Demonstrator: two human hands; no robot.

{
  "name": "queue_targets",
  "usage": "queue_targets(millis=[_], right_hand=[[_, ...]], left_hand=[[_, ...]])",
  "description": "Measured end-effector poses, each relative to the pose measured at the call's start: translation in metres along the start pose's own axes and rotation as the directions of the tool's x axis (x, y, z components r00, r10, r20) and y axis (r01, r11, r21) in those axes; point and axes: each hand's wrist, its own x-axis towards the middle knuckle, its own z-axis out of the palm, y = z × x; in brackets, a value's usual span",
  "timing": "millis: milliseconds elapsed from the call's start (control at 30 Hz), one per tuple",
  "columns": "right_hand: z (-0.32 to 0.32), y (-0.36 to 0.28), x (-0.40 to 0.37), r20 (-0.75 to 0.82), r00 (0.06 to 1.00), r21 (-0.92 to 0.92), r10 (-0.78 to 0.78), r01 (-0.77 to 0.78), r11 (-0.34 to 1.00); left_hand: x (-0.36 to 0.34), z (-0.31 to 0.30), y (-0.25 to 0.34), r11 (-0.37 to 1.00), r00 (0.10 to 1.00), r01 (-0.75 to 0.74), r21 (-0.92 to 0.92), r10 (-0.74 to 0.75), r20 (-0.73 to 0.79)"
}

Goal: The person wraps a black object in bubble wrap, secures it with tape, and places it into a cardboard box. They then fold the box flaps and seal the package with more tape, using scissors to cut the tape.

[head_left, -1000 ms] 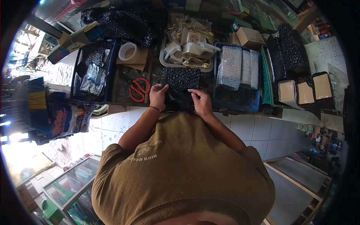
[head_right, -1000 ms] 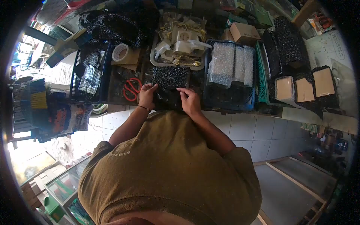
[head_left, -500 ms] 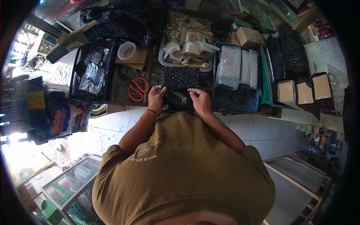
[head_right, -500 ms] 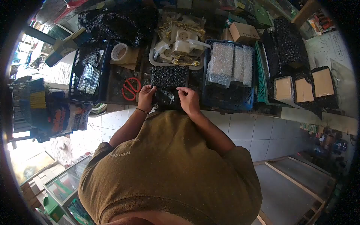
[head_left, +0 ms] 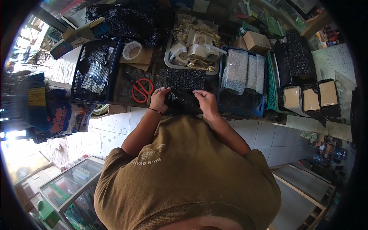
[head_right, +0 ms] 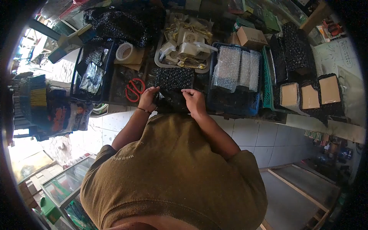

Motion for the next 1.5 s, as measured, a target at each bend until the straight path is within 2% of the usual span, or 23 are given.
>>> queue_targets(millis=[67, 100, 200, 300, 367, 400, 467, 500, 567, 700, 800, 867, 900, 967, 1000, 1067, 1100, 1133, 1167, 1200, 1267, 1367, 1500], right_hand=[[0.002, 0.009, 0.005, 0.029, 0.999, 0.111, 0.024, -0.027, 0.993], [0.003, 0.013, 0.006, 0.030, 0.999, 0.111, 0.023, -0.026, 0.993], [0.004, 0.019, 0.009, 0.014, 1.000, 0.181, -0.001, -0.002, 0.983], [0.001, 0.014, 0.010, 0.060, 0.996, 0.196, 0.070, -0.080, 0.977], [0.001, 0.015, 0.011, 0.089, 0.990, 0.279, 0.110, -0.131, 0.951], [-0.001, 0.016, 0.013, 0.089, 0.990, 0.279, 0.109, -0.130, 0.951], [-0.005, 0.017, 0.015, 0.201, 0.964, 0.381, 0.175, -0.241, 0.893], [-0.004, 0.017, 0.014, 0.200, 0.964, 0.382, 0.174, -0.240, 0.893], [-0.002, 0.017, 0.013, 0.190, 0.979, 0.511, 0.080, -0.168, 0.843], [-0.002, 0.012, 0.012, 0.221, 0.967, 0.572, 0.128, -0.235, 0.786], [-0.003, 0.011, 0.012, 0.256, 0.957, 0.593, 0.139, -0.269, 0.759], [-0.003, 0.011, 0.012, 0.240, 0.957, 0.573, 0.161, -0.274, 0.772], [-0.002, 0.011, 0.012, 0.242, 0.957, 0.573, 0.163, -0.276, 0.772], [-0.001, 0.011, 0.013, 0.235, 0.952, 0.563, 0.197, -0.298, 0.771], [-0.002, 0.010, 0.013, 0.237, 0.951, 0.561, 0.198, -0.301, 0.771], [-0.005, 0.009, 0.013, 0.286, 0.934, 0.615, 0.212, -0.349, 0.707], [-0.005, 0.010, 0.014, 0.286, 0.934, 0.614, 0.213, -0.349, 0.708], [-0.005, 0.012, 0.016, 0.291, 0.932, 0.626, 0.215, -0.356, 0.694], [-0.004, 0.014, 0.017, 0.296, 0.930, 0.637, 0.218, -0.362, 0.680], [-0.004, 0.009, 0.015, 0.296, 0.930, 0.636, 0.217, -0.361, 0.682], [-0.002, 0.001, 0.010, 0.244, 0.933, 0.646, 0.266, -0.361, 0.673], [-0.001, 0.007, 0.012, 0.267, 0.938, 0.665, 0.221, -0.345, 0.662], [-0.002, 0.009, 0.014, 0.260, 0.936, 0.671, 0.237, -0.351, 0.653]], left_hand=[[0.012, -0.013, -0.005, 0.999, 0.989, 0.051, -0.002, -0.051, 0.138], [0.009, -0.010, -0.004, 0.999, 0.989, 0.050, -0.003, -0.049, 0.138], [0.008, -0.009, -0.004, 0.997, 0.998, 0.049, 0.052, -0.051, 0.031], [0.015, -0.011, -0.003, 0.987, 0.990, 0.138, 0.077, -0.136, -0.038], [-0.001, 0.004, 0.010, 0.958, 0.958, 0.285, -0.038, -0.286, -0.009], [0.000, 0.004, 0.010, 0.958, 0.958, 0.285, -0.038, -0.285, -0.009], [0.004, 0.004, 0.010, 0.923, 0.939, 0.333, -0.193, -0.343, -0.019], [0.004, 0.004, 0.010, 0.923, 0.939, 0.333, -0.192, -0.342, -0.018], [0.006, 0.004, 0.008, 0.940, 0.955, 0.259, -0.223, -0.284, -0.089], [-0.001, 0.011, 0.009, 0.955, 0.960, 0.145, -0.258, -0.199, -0.198], [-0.023, 0.022, 0.019, 0.925, 0.961, 0.150, -0.349, -0.219, -0.169], [-0.023, 0.010, 0.019, 0.929, 0.984, 0.150, -0.337, -0.109, 0.138], [-0.019, 0.003, 0.017, 0.929, 0.985, 0.150, -0.338, -0.110, 0.135], [-0.008, -0.009, 0.014, 0.979, 0.964, 0.040, -0.199, 0.015, 0.267], [-0.012, -0.005, 0.017, 0.979, 0.965, 0.039, -0.200, 0.015, 0.263], [-0.024, 0.011, 0.028, 0.974, 0.979, -0.159, 0.163, 0.134, 0.155], [-0.021, 0.009, 0.027, 0.974, 0.979, -0.158, 0.162, 0.133, 0.155], [-0.018, 0.005, 0.027, 0.872, 0.937, -0.331, 0.360, 0.256, 0.239], [-0.014, 0.002, 0.027, 0.701, 0.871, -0.487, 0.521, 0.349, 0.345], [-0.016, 0.006, 0.029, 0.701, 0.871, -0.488, 0.520, 0.350, 0.345], [-0.020, 0.014, 0.033, 0.273, 0.747, -0.613, 0.742, 0.506, 0.431], [-0.024, 0.019, 0.040, 0.259, 0.777, -0.592, 0.763, 0.436, 0.455], [-0.022, 0.019, 0.041, 0.242, 0.783, -0.582, 0.776, 0.424, 0.455]])
